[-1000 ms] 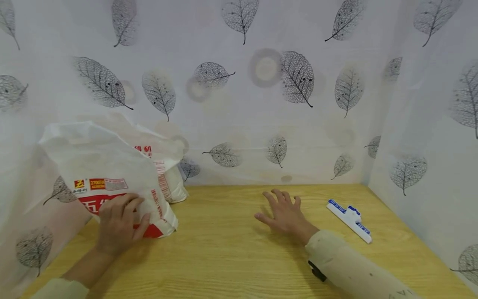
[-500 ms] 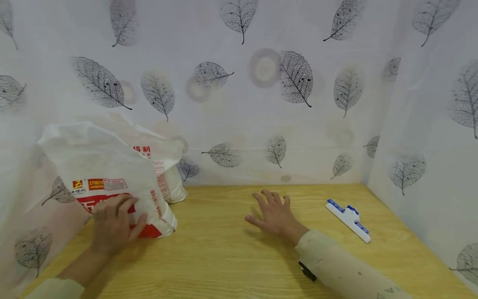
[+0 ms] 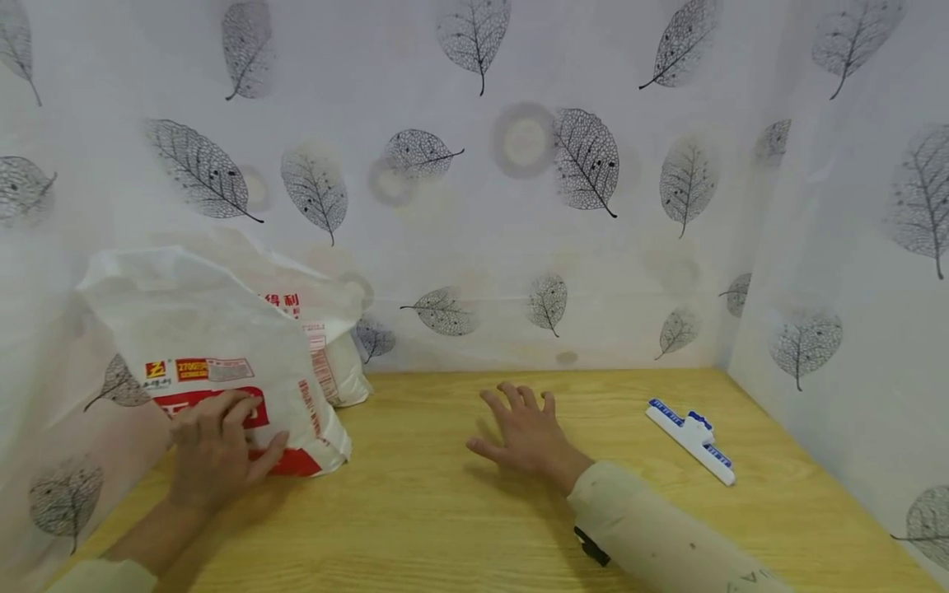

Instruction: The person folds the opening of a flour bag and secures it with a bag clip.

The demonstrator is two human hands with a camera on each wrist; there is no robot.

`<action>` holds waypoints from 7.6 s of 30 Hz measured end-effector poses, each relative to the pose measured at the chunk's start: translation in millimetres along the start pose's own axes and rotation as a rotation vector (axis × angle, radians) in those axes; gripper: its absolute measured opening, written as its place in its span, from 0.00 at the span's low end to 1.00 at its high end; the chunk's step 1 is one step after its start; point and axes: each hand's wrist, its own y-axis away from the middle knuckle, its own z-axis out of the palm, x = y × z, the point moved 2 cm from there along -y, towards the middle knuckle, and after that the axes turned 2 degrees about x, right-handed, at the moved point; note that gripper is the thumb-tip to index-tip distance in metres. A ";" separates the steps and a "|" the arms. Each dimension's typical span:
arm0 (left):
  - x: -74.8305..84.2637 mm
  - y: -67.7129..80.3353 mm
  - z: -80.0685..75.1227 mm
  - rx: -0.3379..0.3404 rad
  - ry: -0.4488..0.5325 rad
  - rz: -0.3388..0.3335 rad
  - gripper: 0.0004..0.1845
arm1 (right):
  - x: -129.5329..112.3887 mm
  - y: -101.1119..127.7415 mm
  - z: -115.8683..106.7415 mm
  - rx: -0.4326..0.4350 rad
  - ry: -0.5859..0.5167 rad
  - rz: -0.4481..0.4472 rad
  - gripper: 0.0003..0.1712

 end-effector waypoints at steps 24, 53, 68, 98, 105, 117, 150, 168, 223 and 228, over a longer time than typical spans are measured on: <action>-20.9 13.8 -17.6 -0.142 -0.079 -0.094 0.48 | -37.0 -7.7 6.2 0.035 0.045 -0.107 0.49; -62.2 33.4 -40.8 -0.419 -0.094 -0.462 0.58 | -70.8 -16.2 8.5 -0.035 0.052 -0.153 0.49; -71.4 60.1 -33.4 -0.609 0.060 -0.640 0.61 | -90.0 -21.4 13.8 -0.035 0.173 -0.213 0.51; -82.6 68.6 -13.3 -0.807 0.279 -0.667 0.46 | -132.2 -43.6 19.2 -0.082 0.180 -0.186 0.54; -79.3 69.0 -16.4 -0.796 0.277 -0.696 0.47 | -138.1 -45.6 21.6 -0.071 0.148 -0.204 0.54; -69.3 58.4 -4.5 -0.738 0.358 -0.673 0.40 | -143.9 -47.1 27.3 -0.028 0.189 -0.223 0.53; -50.3 57.2 12.5 -0.910 0.387 -0.592 0.39 | -163.5 -58.8 41.4 -0.040 0.224 -0.129 0.50; -47.1 52.8 14.6 -0.910 0.354 -0.579 0.42 | -162.8 -58.9 39.9 -0.035 0.273 -0.119 0.52; -33.7 33.0 40.2 -0.855 0.359 -0.538 0.42 | -135.5 -67.4 27.1 -0.031 0.284 -0.129 0.54; -32.8 34.7 41.4 -0.853 0.358 -0.535 0.40 | -134.9 -65.8 26.6 -0.030 0.255 -0.116 0.54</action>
